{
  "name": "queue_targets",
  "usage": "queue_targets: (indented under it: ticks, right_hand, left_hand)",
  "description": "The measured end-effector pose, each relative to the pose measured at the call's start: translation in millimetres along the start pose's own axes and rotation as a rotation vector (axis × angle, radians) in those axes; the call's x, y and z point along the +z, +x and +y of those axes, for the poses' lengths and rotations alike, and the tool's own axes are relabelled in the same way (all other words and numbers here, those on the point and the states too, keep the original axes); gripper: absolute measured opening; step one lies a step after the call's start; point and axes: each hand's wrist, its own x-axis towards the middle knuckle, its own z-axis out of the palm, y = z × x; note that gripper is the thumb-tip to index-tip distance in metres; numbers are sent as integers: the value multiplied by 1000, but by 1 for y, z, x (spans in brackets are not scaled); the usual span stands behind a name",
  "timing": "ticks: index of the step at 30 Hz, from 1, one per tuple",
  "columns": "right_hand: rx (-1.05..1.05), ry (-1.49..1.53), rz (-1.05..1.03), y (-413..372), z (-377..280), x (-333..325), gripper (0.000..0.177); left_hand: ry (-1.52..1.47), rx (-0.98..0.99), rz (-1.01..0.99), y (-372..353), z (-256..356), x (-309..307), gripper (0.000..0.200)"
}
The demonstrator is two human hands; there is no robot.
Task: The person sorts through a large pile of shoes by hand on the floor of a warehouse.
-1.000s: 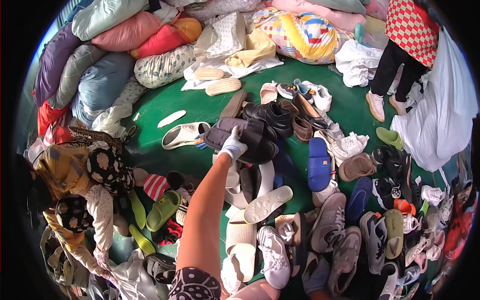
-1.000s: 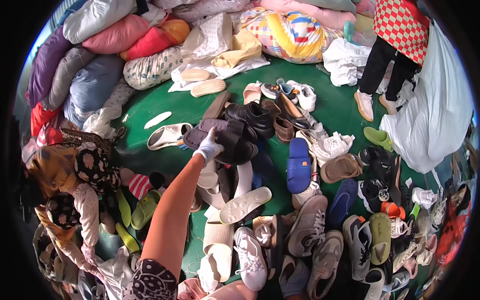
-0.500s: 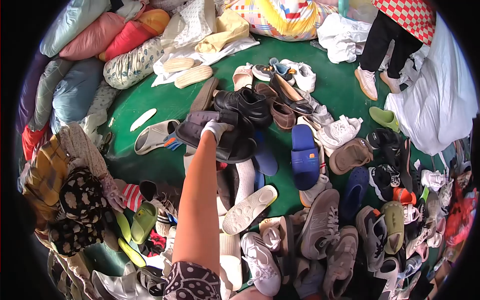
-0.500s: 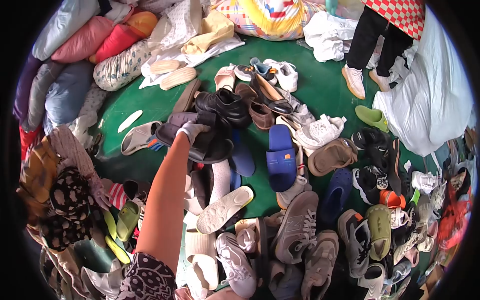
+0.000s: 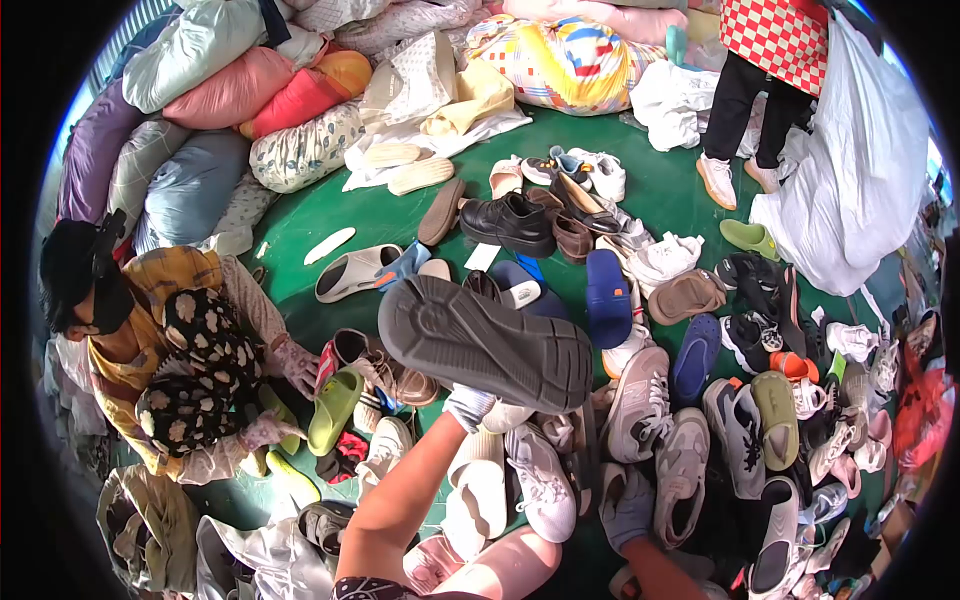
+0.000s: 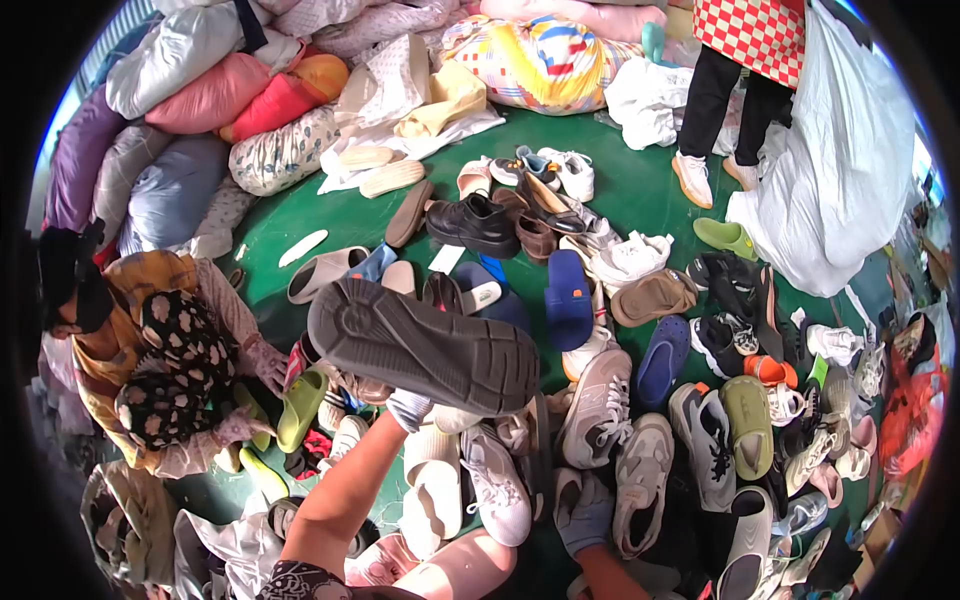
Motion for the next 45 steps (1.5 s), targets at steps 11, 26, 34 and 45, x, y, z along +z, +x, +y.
queue_targets:
  ticks: [11, 26, 34, 45]
  right_hand:
    - [-511, 284, 420, 24, -94, -132, 68]
    - [272, 1197, 244, 5, -12, -152, 49]
    - [219, 1730, -151, -25, -50, -122, 83]
    - [375, 1649, 14, -36, -72, -153, 95]
  left_hand:
    - [-192, -62, -250, -67, 165, 25, 20]
    - [-412, 404, -527, -45, 282, -8, 61]
    - [-637, 3, -560, -64, 263, 1, 63]
    - [-394, 416, 34, -14, 258, -25, 45]
